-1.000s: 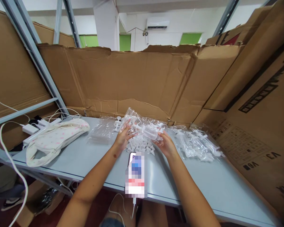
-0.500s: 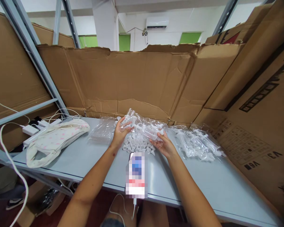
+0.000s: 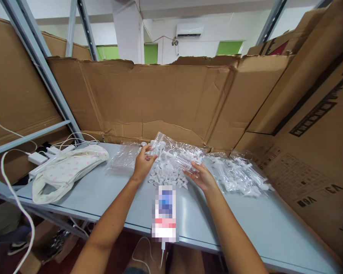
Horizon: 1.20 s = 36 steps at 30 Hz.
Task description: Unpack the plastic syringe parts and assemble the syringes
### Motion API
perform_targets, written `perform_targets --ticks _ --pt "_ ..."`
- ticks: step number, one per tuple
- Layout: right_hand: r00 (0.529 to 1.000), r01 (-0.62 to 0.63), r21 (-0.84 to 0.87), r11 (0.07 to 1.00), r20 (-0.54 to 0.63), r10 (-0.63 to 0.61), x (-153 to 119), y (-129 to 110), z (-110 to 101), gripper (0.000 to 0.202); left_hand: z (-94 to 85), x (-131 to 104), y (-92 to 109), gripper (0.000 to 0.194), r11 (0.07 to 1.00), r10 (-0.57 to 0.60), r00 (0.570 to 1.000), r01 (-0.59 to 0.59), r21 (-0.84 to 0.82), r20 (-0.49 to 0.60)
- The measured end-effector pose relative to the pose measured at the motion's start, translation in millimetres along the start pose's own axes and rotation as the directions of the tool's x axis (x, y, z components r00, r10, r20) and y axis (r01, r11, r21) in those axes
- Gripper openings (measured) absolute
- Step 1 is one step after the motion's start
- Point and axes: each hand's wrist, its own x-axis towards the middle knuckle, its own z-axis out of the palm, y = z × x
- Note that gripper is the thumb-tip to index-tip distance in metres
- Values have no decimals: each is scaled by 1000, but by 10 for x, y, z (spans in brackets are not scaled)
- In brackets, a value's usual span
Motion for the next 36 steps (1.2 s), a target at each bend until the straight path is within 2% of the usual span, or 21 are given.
perform_targets --ticks 4,9,15,18,20,24,29,36 --pt "999 2 32 999 -49 0 31 -3 -27 29 0 -7 -52 19 983 72 997 -76 169 32" --pt "997 4 60 998 -73 1 35 -12 -29 27 -14 -23 -33 13 926 181 980 -200 320 88" --pt "989 -14 76 997 -146 25 54 -29 -54 22 -34 -37 -27 22 793 317 918 -394 465 238" --pt "985 -12 77 997 -173 25 77 -33 -90 23 -36 -33 -54 31 688 361 878 -478 546 313" --pt "984 -14 75 997 -178 27 89 -32 -111 24 -34 -33 -73 31 618 380 860 -510 598 341" --pt "987 -15 74 997 -160 26 87 -38 -104 23 -30 -36 -87 24 547 443 827 -556 626 346" --pt "981 -50 113 992 -179 70 64 -85 -68 23 -46 -27 -68 27 488 540 780 -597 637 317" --pt "974 -89 90 992 -199 105 86 -145 -118 30 -82 -6 -22 32 352 590 671 -714 605 449"
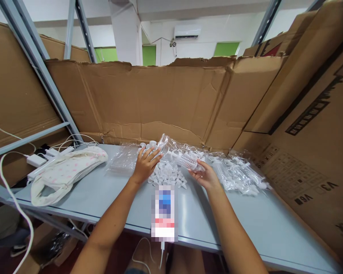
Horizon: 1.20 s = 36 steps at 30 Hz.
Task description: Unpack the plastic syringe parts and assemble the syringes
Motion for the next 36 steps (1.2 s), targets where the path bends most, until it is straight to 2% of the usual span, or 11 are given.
perform_targets --ticks 4,9,15,19,22,27,29,31,33,34,36 --pt "1000 5 -24 1000 -2 -5 2 -5 -5 29 6 -4 -4 27 1000 15 1000 -15 -19 -20" --pt "1000 10 -43 999 4 -10 14 1 -11 23 20 -7 18 12 988 -102 992 92 -127 -77" --pt "999 46 -92 995 23 -44 38 -1 -34 21 47 2 37 10 917 -277 961 266 -296 6" --pt "997 76 -124 989 34 -73 47 -17 -58 19 89 4 6 9 828 -346 933 352 -436 97" --pt "995 100 -131 986 29 -97 56 -39 -85 18 127 5 -41 13 633 -453 872 462 -622 187" --pt "994 110 -125 986 33 -106 43 -67 -88 19 164 0 -109 22 107 -645 652 594 -797 399" --pt "993 108 -127 986 49 -103 25 -67 -69 20 170 -4 -113 26 -67 -663 573 595 -801 482" --pt "993 116 -122 986 45 -111 11 -63 -55 20 178 -8 -107 28 -185 -654 523 590 -786 547" --pt "992 123 -119 985 35 -120 8 -59 -55 20 187 -13 -100 29 -175 -661 511 607 -775 549" --pt "992 127 -118 985 30 -124 11 -58 -61 20 190 -16 -96 27 -109 -678 524 622 -775 516" --pt "991 135 -118 984 25 -133 21 -56 -77 21 184 -21 -87 21 141 -701 597 652 -745 390"
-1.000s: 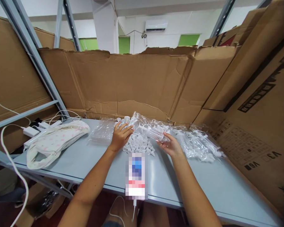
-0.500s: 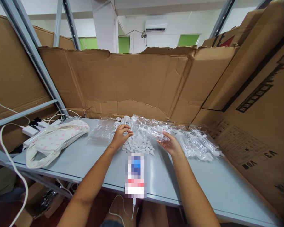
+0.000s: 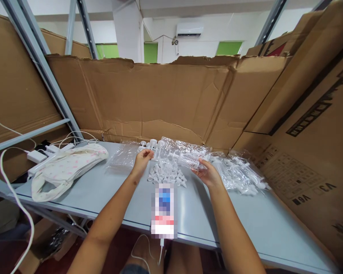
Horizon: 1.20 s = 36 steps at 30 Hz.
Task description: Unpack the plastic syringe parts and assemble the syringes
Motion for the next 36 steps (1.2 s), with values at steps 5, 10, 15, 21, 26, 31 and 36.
perform_targets --ticks 5,10,15,21,26,31,36 --pt "1000 12 -52 999 18 -11 0 20 0 21 4 -79 39 17 661 350 924 -362 657 157" --pt "997 35 -95 995 75 -28 -58 53 61 25 14 -128 55 15 422 381 891 -405 811 247" --pt "991 45 -165 985 130 -23 -95 88 96 24 11 -119 54 18 341 347 893 -405 848 287" --pt "995 18 -113 993 99 -7 -53 30 45 21 -12 -115 113 15 500 362 923 -309 809 129" --pt "996 -73 1 997 43 73 -3 -36 -10 16 -51 -31 48 20 906 189 978 -142 398 -84" --pt "996 -79 13 997 53 78 0 -51 -22 17 -64 31 -22 18 972 93 992 -73 225 -80" --pt "999 -14 -37 999 40 15 3 -35 -32 19 -47 -89 141 14 797 384 916 -267 541 -114"
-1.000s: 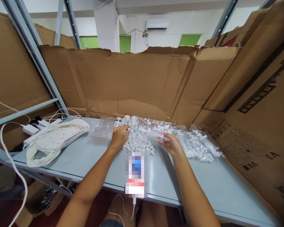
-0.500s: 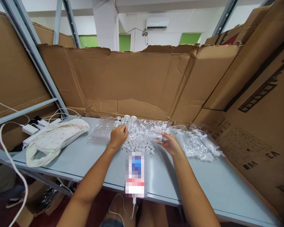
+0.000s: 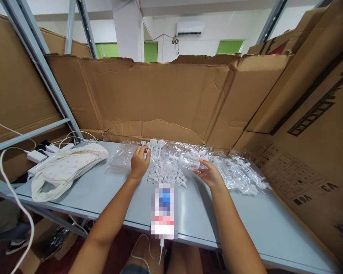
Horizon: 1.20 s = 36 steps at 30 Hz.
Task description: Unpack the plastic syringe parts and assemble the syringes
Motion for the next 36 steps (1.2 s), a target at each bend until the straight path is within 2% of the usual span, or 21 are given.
perform_targets --ticks 2,3,4,6,9,12,14,17,20,23,30,33,36 --pt "1000 21 -35 999 5 -21 0 17 2 20 -2 -25 53 16 996 69 997 -67 -63 24" --pt "1000 27 -55 998 14 -26 -2 26 6 21 16 -34 57 18 989 61 997 -53 -135 55" --pt "999 31 -73 997 27 -29 -6 34 10 21 43 -38 44 20 977 27 995 -5 -215 96" --pt "997 44 -98 994 64 -38 -20 47 23 22 114 -34 -26 28 922 -100 975 166 -349 200" --pt "992 73 -121 990 116 -59 -46 57 43 25 192 -3 -162 38 798 -285 887 429 -423 362" --pt "988 87 -142 986 136 -68 -58 60 48 25 183 32 -219 40 750 -351 837 520 -409 420" --pt "987 89 -142 986 142 -69 -54 60 41 25 147 50 -201 41 729 -341 815 544 -415 469" --pt "986 94 -135 986 152 -73 -43 56 24 25 91 63 -143 42 642 -317 758 614 -460 570" --pt "984 100 -140 985 162 -77 -36 53 15 24 48 64 -98 45 583 -331 753 637 -504 569" --pt "983 103 -155 983 165 -77 -34 59 15 24 10 59 -63 47 589 -337 747 642 -490 573" --pt "984 105 -162 981 161 -78 -26 69 9 24 -76 72 40 33 560 -296 667 701 -442 684" --pt "985 99 -168 981 158 -72 -30 69 9 23 -103 76 61 32 503 -259 616 743 -441 744" --pt "985 98 -161 982 154 -73 -32 68 13 24 -125 77 49 27 434 -211 597 767 -473 774"
